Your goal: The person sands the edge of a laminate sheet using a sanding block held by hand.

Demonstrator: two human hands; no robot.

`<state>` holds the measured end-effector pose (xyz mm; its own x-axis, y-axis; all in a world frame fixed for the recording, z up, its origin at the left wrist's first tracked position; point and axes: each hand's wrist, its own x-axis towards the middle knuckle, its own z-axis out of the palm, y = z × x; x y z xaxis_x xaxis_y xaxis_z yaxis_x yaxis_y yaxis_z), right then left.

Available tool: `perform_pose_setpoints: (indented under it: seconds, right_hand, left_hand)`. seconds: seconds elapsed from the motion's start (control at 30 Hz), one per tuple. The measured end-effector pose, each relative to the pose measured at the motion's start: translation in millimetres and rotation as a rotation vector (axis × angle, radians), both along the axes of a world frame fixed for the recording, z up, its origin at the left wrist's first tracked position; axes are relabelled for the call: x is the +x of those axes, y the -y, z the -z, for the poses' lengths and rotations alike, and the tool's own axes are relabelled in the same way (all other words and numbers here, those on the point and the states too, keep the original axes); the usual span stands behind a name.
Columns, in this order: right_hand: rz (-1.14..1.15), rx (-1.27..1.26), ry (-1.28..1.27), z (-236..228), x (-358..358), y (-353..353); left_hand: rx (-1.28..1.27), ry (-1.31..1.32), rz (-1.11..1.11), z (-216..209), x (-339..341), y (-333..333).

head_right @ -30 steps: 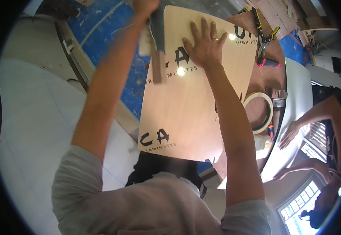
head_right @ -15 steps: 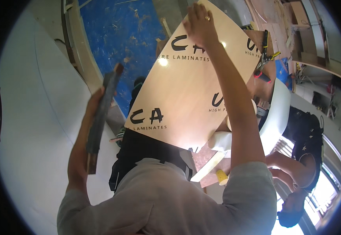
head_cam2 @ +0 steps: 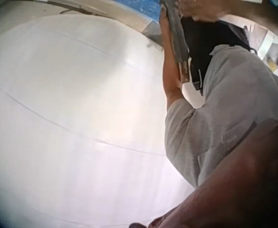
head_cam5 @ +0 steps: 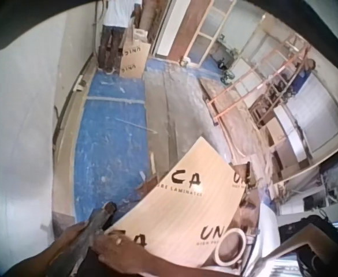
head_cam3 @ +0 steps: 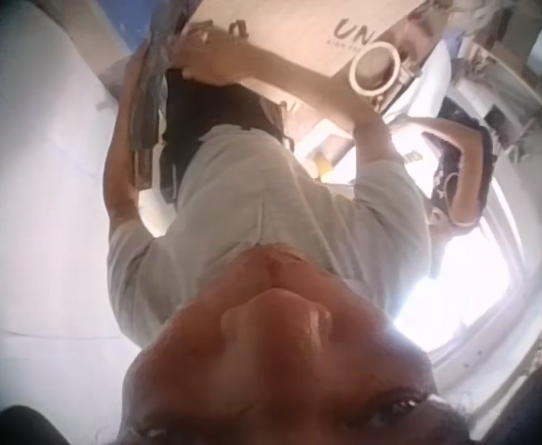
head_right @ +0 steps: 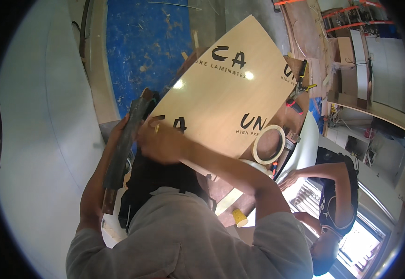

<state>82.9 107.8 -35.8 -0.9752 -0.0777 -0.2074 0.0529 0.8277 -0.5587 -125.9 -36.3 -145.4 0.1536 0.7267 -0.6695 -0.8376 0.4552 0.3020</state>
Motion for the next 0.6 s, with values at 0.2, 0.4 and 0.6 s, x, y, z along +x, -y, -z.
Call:
perform_pose_setpoints:
  seconds: [0.2, 0.4, 0.6]
  right_hand:
    - [0.207, 0.413, -0.443, 54.3, 19.7, -94.4]
    - [0.405, 0.195, -0.494, 53.8, 54.8, -281.4]
    - [0.799, 0.499, -0.54, 69.6, 87.2, -421.4]
  left_hand:
    - [-0.052, -0.025, -0.153, -2.3, 18.2, -12.4]
    - [-0.012, -0.098, -0.024, -1.4, 9.6, -9.2]
    - [-0.102, -0.204, 0.073, -42.3, 7.6, -29.4]
